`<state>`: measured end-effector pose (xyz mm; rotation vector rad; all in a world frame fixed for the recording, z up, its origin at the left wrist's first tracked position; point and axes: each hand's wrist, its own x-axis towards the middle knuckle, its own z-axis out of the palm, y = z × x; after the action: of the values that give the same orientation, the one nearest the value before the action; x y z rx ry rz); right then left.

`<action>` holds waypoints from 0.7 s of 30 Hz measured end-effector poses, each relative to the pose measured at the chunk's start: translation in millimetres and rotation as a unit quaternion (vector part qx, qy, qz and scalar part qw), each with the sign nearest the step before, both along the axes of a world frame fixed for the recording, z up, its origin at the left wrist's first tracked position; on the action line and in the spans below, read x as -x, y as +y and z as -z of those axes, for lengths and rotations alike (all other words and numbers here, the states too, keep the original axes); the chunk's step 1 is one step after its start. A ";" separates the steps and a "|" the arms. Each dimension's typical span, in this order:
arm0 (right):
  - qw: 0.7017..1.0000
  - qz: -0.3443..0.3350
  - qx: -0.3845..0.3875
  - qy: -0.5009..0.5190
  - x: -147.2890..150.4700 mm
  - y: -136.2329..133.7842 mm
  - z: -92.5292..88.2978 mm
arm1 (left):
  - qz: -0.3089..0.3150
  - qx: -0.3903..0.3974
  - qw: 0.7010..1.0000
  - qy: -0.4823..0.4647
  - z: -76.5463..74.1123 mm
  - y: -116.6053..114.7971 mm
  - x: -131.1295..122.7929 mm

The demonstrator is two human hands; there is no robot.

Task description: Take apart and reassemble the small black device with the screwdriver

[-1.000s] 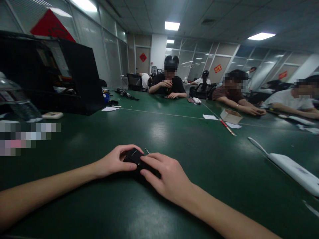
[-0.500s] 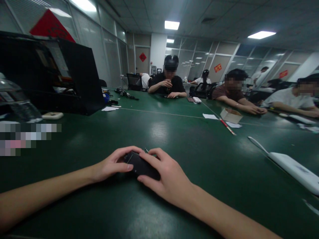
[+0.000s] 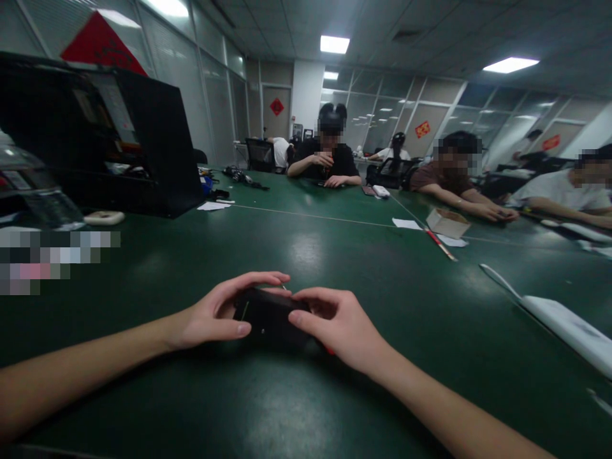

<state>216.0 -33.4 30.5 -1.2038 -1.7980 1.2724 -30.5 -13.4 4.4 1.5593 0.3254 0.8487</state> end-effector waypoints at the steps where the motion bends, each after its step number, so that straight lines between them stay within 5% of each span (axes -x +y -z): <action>1: 1.000 0.017 -0.006 -0.002 0.2 -0.2 1.1 | 0.004 0.016 1.000 -0.002 1.6 1.5 0.4; 8: 0.995 0.078 -0.055 -0.014 -0.3 -0.6 6.3 | -0.122 0.039 0.988 0.087 8.8 4.0 -1.6; 14: 0.995 0.035 -0.076 -0.044 2.5 -2.0 5.2 | -0.183 -0.020 0.978 0.098 6.3 -2.3 -5.1; 21: 0.999 -0.019 -0.009 -0.037 2.0 -6.3 -1.4 | -0.216 -0.012 0.973 0.074 7.6 -1.6 -7.4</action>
<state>214.0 -39.6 31.9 -1.2261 -1.8892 1.2457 -23.1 -15.0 -3.2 1.6026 0.7866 1.0727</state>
